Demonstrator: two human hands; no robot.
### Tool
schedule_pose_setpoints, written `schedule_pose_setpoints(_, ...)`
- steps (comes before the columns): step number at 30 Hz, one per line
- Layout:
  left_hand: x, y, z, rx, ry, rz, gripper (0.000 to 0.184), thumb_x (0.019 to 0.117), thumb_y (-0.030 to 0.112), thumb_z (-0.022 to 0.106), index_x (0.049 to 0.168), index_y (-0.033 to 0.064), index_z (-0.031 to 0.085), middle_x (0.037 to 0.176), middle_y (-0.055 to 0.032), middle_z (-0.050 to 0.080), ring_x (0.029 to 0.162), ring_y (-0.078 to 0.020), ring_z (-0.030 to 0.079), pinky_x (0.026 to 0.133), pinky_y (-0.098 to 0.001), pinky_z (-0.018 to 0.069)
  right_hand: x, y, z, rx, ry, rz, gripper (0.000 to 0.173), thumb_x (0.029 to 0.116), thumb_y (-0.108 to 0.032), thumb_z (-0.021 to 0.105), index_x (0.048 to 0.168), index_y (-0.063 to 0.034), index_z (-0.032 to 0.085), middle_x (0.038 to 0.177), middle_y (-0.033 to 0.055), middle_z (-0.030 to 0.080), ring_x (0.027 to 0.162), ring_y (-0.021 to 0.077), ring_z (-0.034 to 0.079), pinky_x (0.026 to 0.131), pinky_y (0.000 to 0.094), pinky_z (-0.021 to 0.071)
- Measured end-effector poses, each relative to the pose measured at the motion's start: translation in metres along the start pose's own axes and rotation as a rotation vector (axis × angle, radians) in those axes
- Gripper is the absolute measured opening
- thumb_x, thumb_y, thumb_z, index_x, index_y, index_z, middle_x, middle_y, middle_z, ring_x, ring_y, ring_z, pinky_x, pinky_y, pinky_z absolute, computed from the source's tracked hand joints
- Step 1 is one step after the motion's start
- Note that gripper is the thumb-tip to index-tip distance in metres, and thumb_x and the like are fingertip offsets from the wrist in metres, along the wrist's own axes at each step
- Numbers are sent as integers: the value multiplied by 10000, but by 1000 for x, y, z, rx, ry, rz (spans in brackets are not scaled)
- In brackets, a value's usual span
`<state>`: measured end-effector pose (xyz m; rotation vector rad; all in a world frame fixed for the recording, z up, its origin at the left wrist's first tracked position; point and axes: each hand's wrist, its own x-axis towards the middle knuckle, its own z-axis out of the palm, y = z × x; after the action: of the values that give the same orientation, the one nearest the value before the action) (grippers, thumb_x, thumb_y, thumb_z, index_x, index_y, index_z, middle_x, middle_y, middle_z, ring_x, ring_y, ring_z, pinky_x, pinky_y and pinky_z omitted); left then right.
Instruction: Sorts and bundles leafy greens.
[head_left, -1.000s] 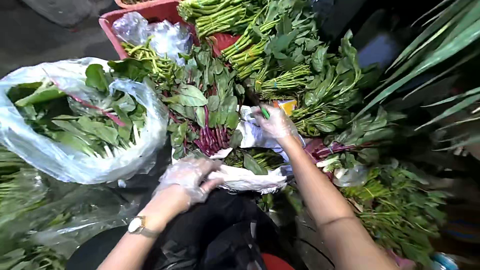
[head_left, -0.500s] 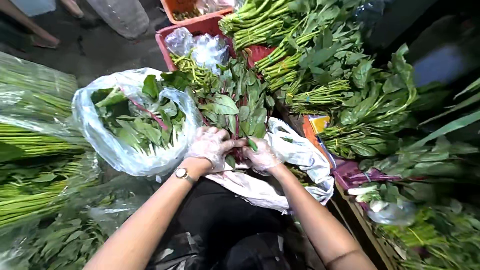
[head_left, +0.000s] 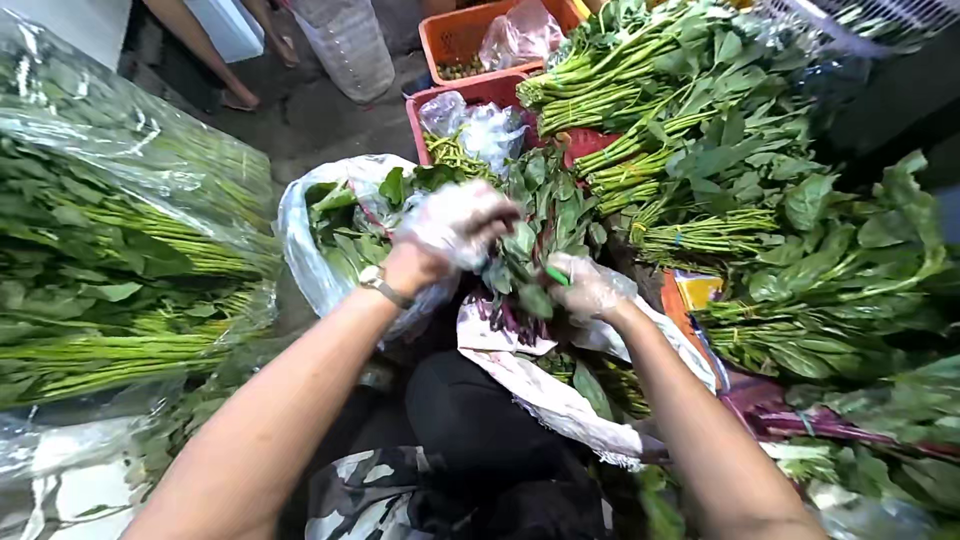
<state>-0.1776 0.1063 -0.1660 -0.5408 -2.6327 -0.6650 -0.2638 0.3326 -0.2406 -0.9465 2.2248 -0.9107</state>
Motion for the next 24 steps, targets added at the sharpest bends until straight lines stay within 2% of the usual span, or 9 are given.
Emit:
schedule_pose_setpoints(2,5,-13,-30,-159,267,-86,211,955,59,594,1090,-79,681,1039,-135,709,950,-139,685,894,-318,571,-8,0,-2,23,-25,121,244,956,18,612,1177,-22,708,1162,168,685,1060,288,652,953,510,511)
schedule_pose_setpoints(4,16,-16,-72,-341,449,-184,187,989,62,572,1143,-40,598,1051,-23,695,932,-92,710,870,-322,623,-11,1,-8,141,138,85,293,959,55,582,1233,18,676,1200,193,690,1078,286,666,969,491,521)
schedule_pose_setpoints(6,31,-3,-117,-387,605,-254,150,1031,68,517,1166,12,552,989,41,685,874,-86,716,825,-312,636,-2,1,-20,214,317,-54,292,965,51,576,1249,57,645,1208,198,690,1073,254,677,957,443,541)
schedule_pose_setpoints(9,51,11,-164,-462,780,-331,83,1065,64,473,1021,70,543,811,35,669,759,-115,721,748,-290,646,22,-13,-38,291,515,-340,276,967,-34,578,1208,85,641,1200,177,693,1071,166,675,959,347,547)
schedule_pose_setpoints(11,56,9,-173,-552,775,-394,79,1073,78,463,1027,86,526,812,13,676,763,-128,721,733,-278,635,38,-35,-49,332,568,-475,294,964,-99,576,1193,66,659,1187,149,702,1088,134,669,980,323,540)
schedule_pose_setpoints(14,48,4,-152,-732,715,-474,184,1094,160,451,1268,101,454,975,-25,648,865,-163,715,748,-305,634,46,-70,-52,402,491,-447,345,985,-175,595,1286,-10,628,1229,89,687,1092,81,649,952,288,532)
schedule_pose_setpoints(16,39,7,-118,-807,617,-480,250,1082,134,456,1326,96,414,999,-32,648,862,-164,715,740,-317,638,48,-74,-42,367,364,-505,517,916,-207,672,1377,4,567,1268,106,670,1111,104,651,969,306,540)
schedule_pose_setpoints(20,33,20,-76,-700,338,-352,179,994,-13,567,1174,-12,566,1006,-42,688,868,-124,725,803,-312,642,38,-61,-36,306,289,-526,254,924,-90,679,1158,6,697,1099,41,731,908,21,673,836,232,568)
schedule_pose_setpoints(24,36,21,-62,-627,270,-265,134,944,-12,629,1076,-6,613,935,-12,693,826,-57,691,776,-248,607,29,-59,-39,359,314,-568,623,836,-276,748,1361,-4,553,1211,20,657,980,7,627,833,207,540)
